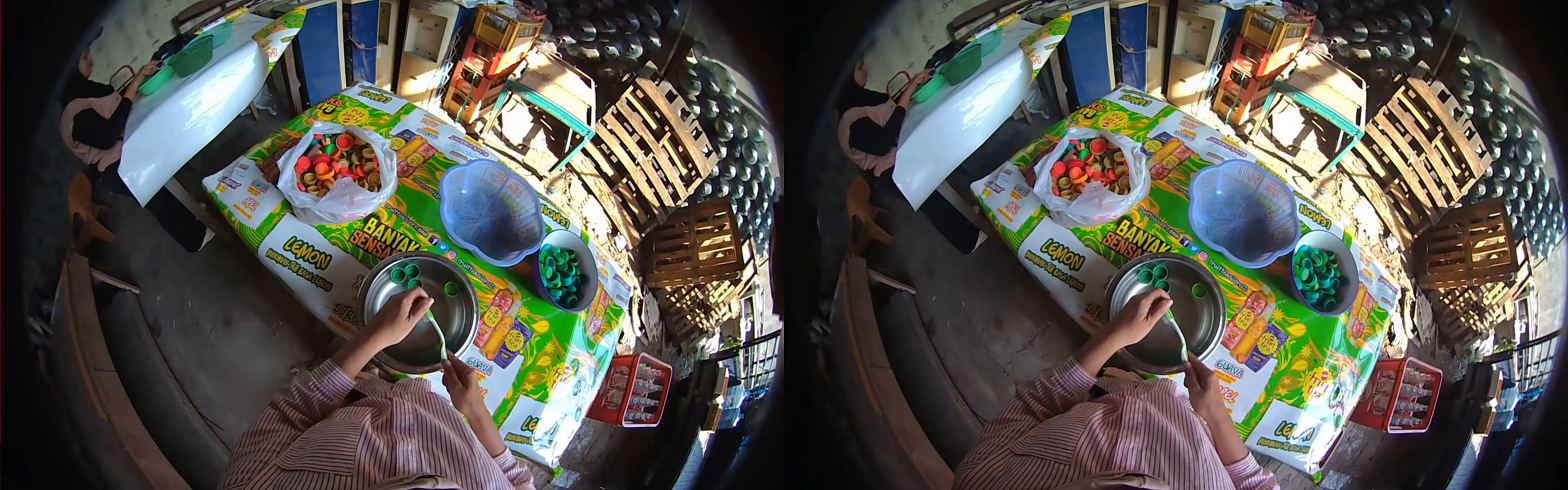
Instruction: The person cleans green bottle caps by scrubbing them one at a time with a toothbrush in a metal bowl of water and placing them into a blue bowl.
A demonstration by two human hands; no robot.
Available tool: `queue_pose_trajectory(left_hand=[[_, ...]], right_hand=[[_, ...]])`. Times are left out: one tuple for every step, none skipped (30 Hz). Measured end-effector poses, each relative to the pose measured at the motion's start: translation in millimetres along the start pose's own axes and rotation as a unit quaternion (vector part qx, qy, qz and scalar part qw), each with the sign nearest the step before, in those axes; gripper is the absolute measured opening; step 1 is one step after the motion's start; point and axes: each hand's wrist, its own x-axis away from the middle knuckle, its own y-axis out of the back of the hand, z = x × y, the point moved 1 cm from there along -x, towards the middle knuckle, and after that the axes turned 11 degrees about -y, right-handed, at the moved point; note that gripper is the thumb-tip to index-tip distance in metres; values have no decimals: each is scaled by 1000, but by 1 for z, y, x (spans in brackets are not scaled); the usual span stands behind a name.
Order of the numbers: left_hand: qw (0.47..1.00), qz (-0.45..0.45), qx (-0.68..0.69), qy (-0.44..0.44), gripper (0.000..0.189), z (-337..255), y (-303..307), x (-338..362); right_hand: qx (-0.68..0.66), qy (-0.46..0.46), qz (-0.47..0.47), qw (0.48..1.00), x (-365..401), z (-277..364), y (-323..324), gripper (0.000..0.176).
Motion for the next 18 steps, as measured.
queue_pose_trajectory(left_hand=[[1000, 0, -23, -19, 26, 2, -1, 2], [998, 16, -55, -35, 24, 6, -1, 5], [994, -5, -94, -53, 25, 3, 1, 8], [987, -10, -147, -63, 27, 0, 5, 7], [978, -14, -198, -69, 28, -2, 8, 10], [978, -16, -199, -66, 28, -2, 10, 15], [949, 18, -303, -89, 31, -1, 14, 18], [907, 52, -403, -109, 34, -1, 15, 21], [907, 51, -403, -107, 34, -5, 15, 24], [923, 24, -367, -115, 37, -10, 16, 23], [935, -3, -333, -125, 39, -16, 20, 19], [947, 9, -304, -105, 37, -26, 22, 17], [946, 8, -306, -103, 37, -18, 22, 20], [930, 45, -352, -94, 35, -4, 19, 23], [910, 83, -396, -87, 33, -6, 20, 23], [935, 54, -338, -90, 28, -11, 21, 22], [935, 54, -339, -93, 28, -16, 22, 21], [947, 9, -304, -105, 29, -30, 24, 21]], right_hand=[[2, 7, 3, 1000, 0, -1, 3, 33], [146, 119, -81, 979, 2, 0, 7, 33], [282, 226, -163, 918, 6, 5, 9, 34], [380, 146, -226, 885, 21, 25, 7, 34], [403, 171, -277, 855, 19, 19, 11, 34], [398, 176, -287, 853, 20, 17, 13, 34], [392, 183, -299, 850, 19, 17, 14, 34], [391, 184, -298, 851, 21, 17, 14, 34], [404, 175, -293, 849, 25, 17, 14, 34], [416, 170, -290, 845, 25, 21, 15, 34], [414, 176, -290, 845, 23, 25, 15, 34], [368, 202, -305, 855, 24, 28, 14, 34], [323, 226, -318, 862, 26, 28, 13, 35], [312, 230, -319, 865, 24, 31, 10, 36], [313, 230, -317, 865, 25, 29, 9, 36], [339, 215, -311, 861, 24, 28, 10, 36], [361, 200, -307, 858, 22, 28, 10, 36], [300, 229, -328, 866, 24, 28, 9, 34]])
